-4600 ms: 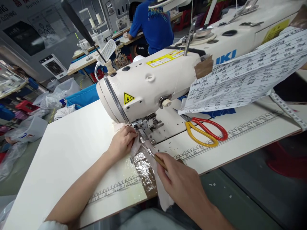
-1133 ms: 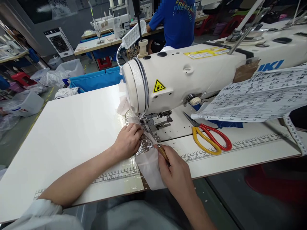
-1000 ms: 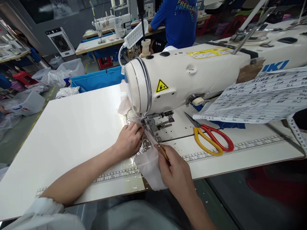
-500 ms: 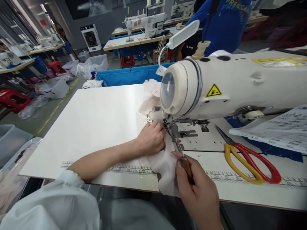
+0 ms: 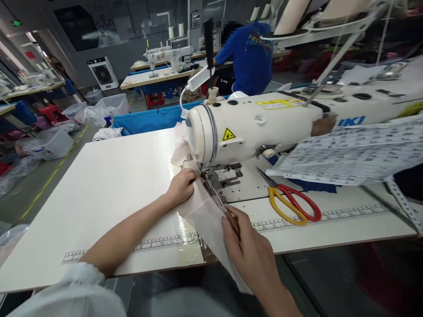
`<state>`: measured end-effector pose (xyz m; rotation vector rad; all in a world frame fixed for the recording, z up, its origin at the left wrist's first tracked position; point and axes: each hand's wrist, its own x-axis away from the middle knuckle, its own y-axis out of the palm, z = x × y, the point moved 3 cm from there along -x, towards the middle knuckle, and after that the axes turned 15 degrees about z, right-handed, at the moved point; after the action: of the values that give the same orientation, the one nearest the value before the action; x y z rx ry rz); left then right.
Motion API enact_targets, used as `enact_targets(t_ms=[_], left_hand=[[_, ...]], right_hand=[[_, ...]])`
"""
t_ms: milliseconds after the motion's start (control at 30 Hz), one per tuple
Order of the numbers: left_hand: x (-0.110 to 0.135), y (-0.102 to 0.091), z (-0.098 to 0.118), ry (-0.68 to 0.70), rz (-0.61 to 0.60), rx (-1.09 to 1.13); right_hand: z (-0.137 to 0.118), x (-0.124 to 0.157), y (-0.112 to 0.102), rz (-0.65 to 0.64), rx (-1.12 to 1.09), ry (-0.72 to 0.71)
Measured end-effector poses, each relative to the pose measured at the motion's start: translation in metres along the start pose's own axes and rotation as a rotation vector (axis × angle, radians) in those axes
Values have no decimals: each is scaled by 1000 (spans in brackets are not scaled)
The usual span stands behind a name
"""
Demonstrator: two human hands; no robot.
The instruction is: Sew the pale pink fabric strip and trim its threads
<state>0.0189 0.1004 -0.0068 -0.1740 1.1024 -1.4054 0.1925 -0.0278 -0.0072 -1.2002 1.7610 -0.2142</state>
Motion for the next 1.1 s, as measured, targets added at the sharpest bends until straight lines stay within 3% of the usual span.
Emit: enact_targets(t_ms=[133,367,1100], left_hand=[[-3,-2,-5,-43,11,160],[-4,-2,-1,-73,17,200],[-4,0,-4,-46,20,197]], right_hand=[[4,-15,10,32,84,-73],[6,-20,26,56,153,-112],[6,-25,29,43,165,-111]])
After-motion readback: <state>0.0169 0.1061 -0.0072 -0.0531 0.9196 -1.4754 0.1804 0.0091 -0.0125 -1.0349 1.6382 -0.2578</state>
